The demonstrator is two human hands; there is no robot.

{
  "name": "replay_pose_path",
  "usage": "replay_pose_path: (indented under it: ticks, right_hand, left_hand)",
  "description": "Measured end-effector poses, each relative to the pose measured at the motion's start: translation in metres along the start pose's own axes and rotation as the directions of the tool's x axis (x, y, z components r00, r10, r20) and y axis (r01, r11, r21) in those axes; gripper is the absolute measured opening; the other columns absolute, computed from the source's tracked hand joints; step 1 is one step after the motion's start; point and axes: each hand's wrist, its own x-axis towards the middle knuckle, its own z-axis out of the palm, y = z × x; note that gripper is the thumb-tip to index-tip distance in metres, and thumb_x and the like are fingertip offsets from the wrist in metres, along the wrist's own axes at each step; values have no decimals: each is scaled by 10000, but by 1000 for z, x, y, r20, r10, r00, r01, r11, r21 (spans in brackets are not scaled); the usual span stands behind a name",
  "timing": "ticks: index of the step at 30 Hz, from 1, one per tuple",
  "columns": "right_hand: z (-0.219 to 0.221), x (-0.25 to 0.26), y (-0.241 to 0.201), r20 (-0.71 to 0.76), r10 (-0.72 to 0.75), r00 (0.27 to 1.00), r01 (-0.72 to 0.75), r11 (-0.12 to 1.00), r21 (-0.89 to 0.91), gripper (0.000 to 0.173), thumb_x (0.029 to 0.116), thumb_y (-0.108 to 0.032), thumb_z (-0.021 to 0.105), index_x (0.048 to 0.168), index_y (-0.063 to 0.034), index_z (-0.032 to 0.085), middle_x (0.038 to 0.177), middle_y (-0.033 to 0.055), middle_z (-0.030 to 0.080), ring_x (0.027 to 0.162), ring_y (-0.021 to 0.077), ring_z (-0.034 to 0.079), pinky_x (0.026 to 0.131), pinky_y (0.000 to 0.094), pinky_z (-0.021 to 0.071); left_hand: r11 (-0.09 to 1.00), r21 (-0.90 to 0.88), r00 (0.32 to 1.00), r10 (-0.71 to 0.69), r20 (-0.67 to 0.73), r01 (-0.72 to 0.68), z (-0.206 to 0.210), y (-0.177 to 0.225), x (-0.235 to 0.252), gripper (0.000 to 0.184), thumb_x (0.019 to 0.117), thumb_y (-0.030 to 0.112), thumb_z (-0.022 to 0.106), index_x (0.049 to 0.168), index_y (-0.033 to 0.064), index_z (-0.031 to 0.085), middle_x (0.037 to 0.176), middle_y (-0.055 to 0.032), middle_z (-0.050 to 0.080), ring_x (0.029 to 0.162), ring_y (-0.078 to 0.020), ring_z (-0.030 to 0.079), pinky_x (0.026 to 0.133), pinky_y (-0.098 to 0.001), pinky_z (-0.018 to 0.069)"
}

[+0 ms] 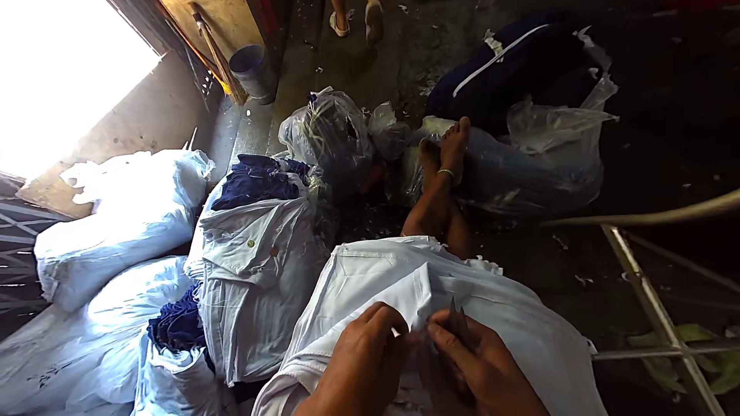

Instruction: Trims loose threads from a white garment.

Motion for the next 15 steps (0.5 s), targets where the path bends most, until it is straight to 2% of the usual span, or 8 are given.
replay_pose_path:
  ticks: [2,3,7,11,13,15]
  right_hand:
    - [-1,-1,0,45,-39,998,39,999,-12,89,977,-94,584,977,-147,654,710,-137,554,498,-47,437,443,143,390]
    - [-1,-1,0,60,-47,997,48,999,-11,88,977,-91,590,985,-145,659,721,-138,562,505,-51,440,448,140,391]
    - [0,-2,1,61,-57,996,59,997,-42,70,999,-142,595,986,-151,663,696,-145,538,505,-53,437,449,138,384]
    - [2,-2,4,60,-123,991,131,976,-175,183,976,-307,647,984,-125,664,714,-157,543,578,-90,475,517,104,410]
    - [2,-1,3,65,-114,991,125,974,-191,144,968,-278,656,948,-135,662,717,-155,557,591,-92,490,529,102,417]
    - [0,-1,3,59,-83,995,92,981,-171,89,971,-218,637,920,-152,666,688,-159,544,551,-86,469,497,111,396]
  left_hand:
    - [998,45,999,-47,9,47,1,3,1,249,988,226,647,1092,1,668,942,-111,646,677,-122,587,615,-253,516]
    - [997,53,998,-60,16,59,2,3,2,245,985,225,647,1093,7,683,925,-104,648,668,-126,586,607,-259,515]
    - [999,11,997,-52,-50,53,7,-3,2,188,980,196,641,949,33,731,798,-43,669,641,-62,597,587,-195,504]
    - [998,-3,997,-69,-42,69,6,-3,0,194,982,203,647,926,37,731,793,-29,680,660,-44,611,608,-187,509]
    - [998,11,998,-60,-19,60,6,-2,1,205,1001,194,614,936,34,725,799,-40,670,666,-60,606,618,-203,508]
    - [999,22,999,-48,7,48,7,-1,1,210,1015,180,582,935,32,708,796,-50,662,666,-84,614,619,-230,520]
